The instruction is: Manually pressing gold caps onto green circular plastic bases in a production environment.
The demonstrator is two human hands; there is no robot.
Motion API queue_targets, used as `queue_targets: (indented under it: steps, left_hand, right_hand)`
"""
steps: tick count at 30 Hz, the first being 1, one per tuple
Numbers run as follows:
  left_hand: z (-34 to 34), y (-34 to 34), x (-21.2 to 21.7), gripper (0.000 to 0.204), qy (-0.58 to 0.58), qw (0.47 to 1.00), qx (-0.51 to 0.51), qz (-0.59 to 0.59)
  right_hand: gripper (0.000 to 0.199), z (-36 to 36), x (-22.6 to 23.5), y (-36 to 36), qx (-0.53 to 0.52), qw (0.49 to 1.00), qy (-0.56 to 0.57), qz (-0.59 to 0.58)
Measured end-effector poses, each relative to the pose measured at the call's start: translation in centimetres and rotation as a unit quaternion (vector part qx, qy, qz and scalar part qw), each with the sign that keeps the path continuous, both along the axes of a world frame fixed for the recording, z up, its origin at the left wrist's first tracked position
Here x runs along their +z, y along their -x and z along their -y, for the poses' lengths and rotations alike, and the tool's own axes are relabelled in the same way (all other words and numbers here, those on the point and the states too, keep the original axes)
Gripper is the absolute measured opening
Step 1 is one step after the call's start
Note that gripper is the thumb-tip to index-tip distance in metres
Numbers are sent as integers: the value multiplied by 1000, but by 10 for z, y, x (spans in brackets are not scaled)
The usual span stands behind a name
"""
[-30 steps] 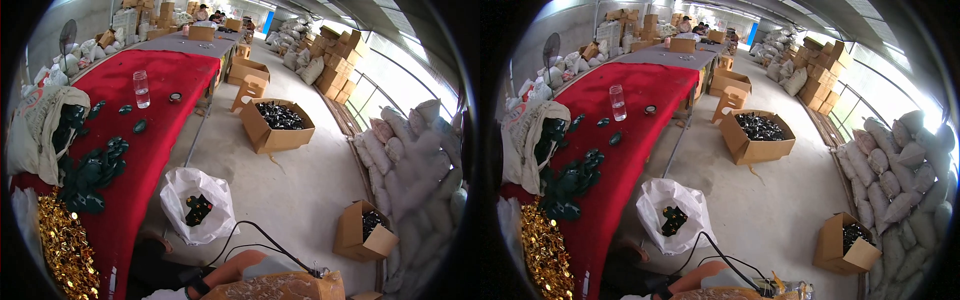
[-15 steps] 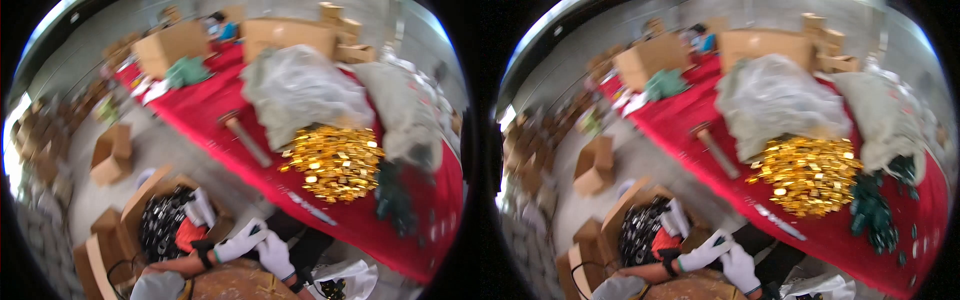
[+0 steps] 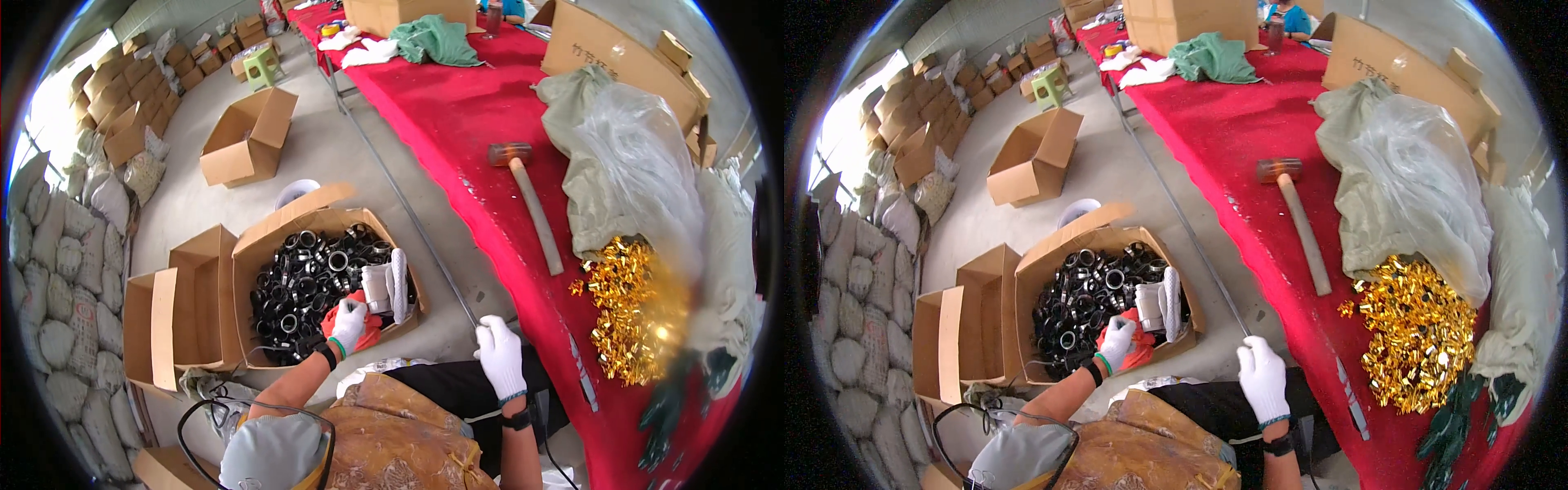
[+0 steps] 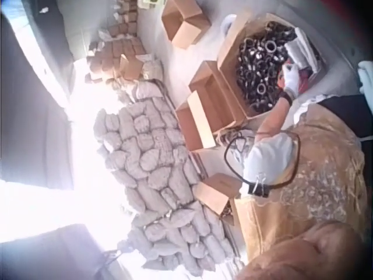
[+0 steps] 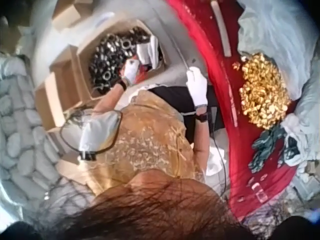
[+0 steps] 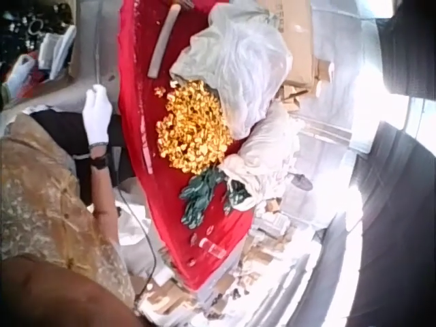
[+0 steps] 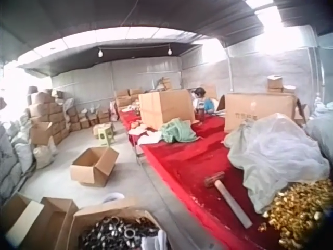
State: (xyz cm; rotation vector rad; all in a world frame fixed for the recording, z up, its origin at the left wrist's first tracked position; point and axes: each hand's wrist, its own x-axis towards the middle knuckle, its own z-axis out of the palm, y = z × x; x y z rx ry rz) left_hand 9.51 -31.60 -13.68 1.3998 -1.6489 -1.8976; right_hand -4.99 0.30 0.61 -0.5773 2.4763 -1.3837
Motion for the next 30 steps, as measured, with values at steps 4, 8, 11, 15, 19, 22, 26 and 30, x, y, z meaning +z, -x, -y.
queue_targets:
  steps: [4, 8, 11, 15, 19, 22, 26, 30]
  left_hand:
    - [34, -1, -25, 24, 13, 999, -31, 7]
    - [43, -1, -49, 21, 30, 993, -68, 93]
    - [43, 5, -56, 29, 105, 971, -123, 176]
    - [39, 10, -56, 39, 166, 954, -159, 190]
    - [35, 4, -51, 39, 203, 946, -172, 188]
    - [34, -1, -53, 40, 209, 946, -172, 178]
    - [31, -7, -72, 36, 164, 953, -177, 185]
    - [21, -8, -57, 27, 73, 973, -166, 141]
  right_hand:
    - [23, -3, -33, 23, -9, 986, -87, 144]
    - [25, 0, -53, 24, 23, 991, -116, 57]
    - [25, 1, -53, 25, 24, 991, -118, 56]
    - [24, 4, -53, 29, 31, 990, -126, 59]
    - [25, 10, -41, 26, 55, 989, -137, -3]
    - [25, 8, -43, 25, 38, 991, -127, 27]
    - [25, 5, -44, 22, 45, 991, -125, 13]
    - [25, 3, -41, 19, 43, 991, -126, -12]
